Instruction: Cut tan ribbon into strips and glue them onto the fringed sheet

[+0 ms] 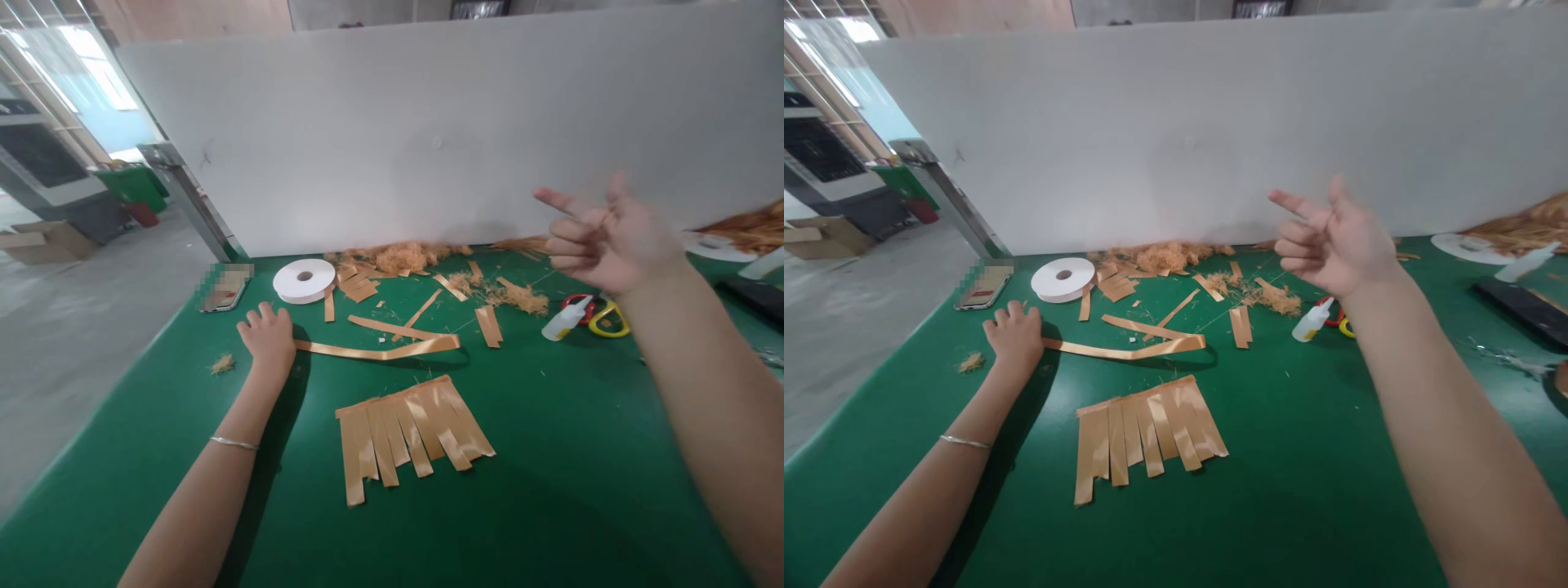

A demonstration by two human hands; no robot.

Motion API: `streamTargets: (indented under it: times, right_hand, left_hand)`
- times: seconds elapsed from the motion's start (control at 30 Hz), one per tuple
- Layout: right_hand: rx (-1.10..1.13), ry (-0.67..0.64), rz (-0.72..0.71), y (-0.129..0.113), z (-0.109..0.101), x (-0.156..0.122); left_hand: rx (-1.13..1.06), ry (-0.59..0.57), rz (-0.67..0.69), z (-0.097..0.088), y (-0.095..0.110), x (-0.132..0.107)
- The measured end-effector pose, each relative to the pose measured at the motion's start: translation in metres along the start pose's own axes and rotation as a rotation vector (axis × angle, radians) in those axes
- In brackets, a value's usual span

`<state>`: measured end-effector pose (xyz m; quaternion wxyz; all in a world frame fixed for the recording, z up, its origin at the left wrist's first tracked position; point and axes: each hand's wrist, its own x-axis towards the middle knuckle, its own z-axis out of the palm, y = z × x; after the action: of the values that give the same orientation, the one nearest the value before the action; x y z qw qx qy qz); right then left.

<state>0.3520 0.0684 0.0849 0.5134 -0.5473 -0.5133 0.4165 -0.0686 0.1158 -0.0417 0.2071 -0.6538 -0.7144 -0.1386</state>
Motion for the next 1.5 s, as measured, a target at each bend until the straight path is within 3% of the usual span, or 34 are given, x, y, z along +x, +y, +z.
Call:
streamTargets:
  times: [0.17,0.23,0.3,0.37,0.47,0.53,0.63,0.7,0.77,0.87,0.97,1.13,1.23,1.37,1.5]
  right_hand:
    - [0.079,-0.141,-0.011,-0.008,0.022,-0.004]
    - [0.080,-0.173,-0.027,-0.009,0.028,-0.005]
    - [0.101,-0.220,-0.043,-0.011,0.033,-0.005]
    - [0.133,-0.283,-0.063,-0.013,0.038,-0.005]
    - [0.112,-0.408,-0.111,-0.019,0.045,-0.005]
    - [-0.100,-0.535,-0.128,-0.023,0.049,-0.007]
    - [-0.706,-0.742,-0.085,-0.022,0.058,-0.013]
    - [-1.087,-0.715,-0.076,-0.012,0.064,-0.018]
    - [-1.416,-0.517,-0.091,0.005,0.068,-0.021]
    - [-1.604,-0.369,-0.141,0.035,0.069,-0.022]
    - [-1.185,-0.321,-0.168,0.062,0.070,-0.021]
    - [0.018,-0.294,0.024,0.091,0.085,-0.015]
    - [0.241,-0.351,0.034,0.098,0.091,-0.012]
    - [-0.016,-0.295,-0.076,0.099,0.083,-0.013]
    - [-0.673,-0.264,-0.231,0.101,0.070,-0.014]
  left_hand:
    - [-0.049,0.090,0.013,-0.032,0.017,0.005]
    - [-0.217,0.099,0.138,-0.050,0.032,0.007]
    - [-0.504,-0.051,0.304,-0.064,0.055,0.004]
    - [-0.813,-0.298,0.446,-0.072,0.084,-0.005]
    - [-0.983,-0.642,0.648,-0.069,0.132,-0.026]
    - [-1.024,-0.738,0.666,-0.060,0.158,-0.039]
    - [-1.059,-0.748,0.667,-0.047,0.175,-0.047]
    - [-1.091,-0.732,0.660,-0.042,0.173,-0.044]
    - [-1.125,-0.727,0.664,-0.040,0.164,-0.040]
    - [-1.165,-0.724,0.689,-0.039,0.145,-0.035]
    - [-1.170,-0.704,0.686,-0.035,0.128,-0.036]
    - [-1.144,-0.677,0.640,-0.025,0.108,-0.039]
    - [-1.120,-0.673,0.625,-0.019,0.097,-0.038]
    - [-1.078,-0.704,0.660,-0.018,0.083,-0.030]
    - [-1.044,-0.805,0.754,-0.030,0.073,-0.020]
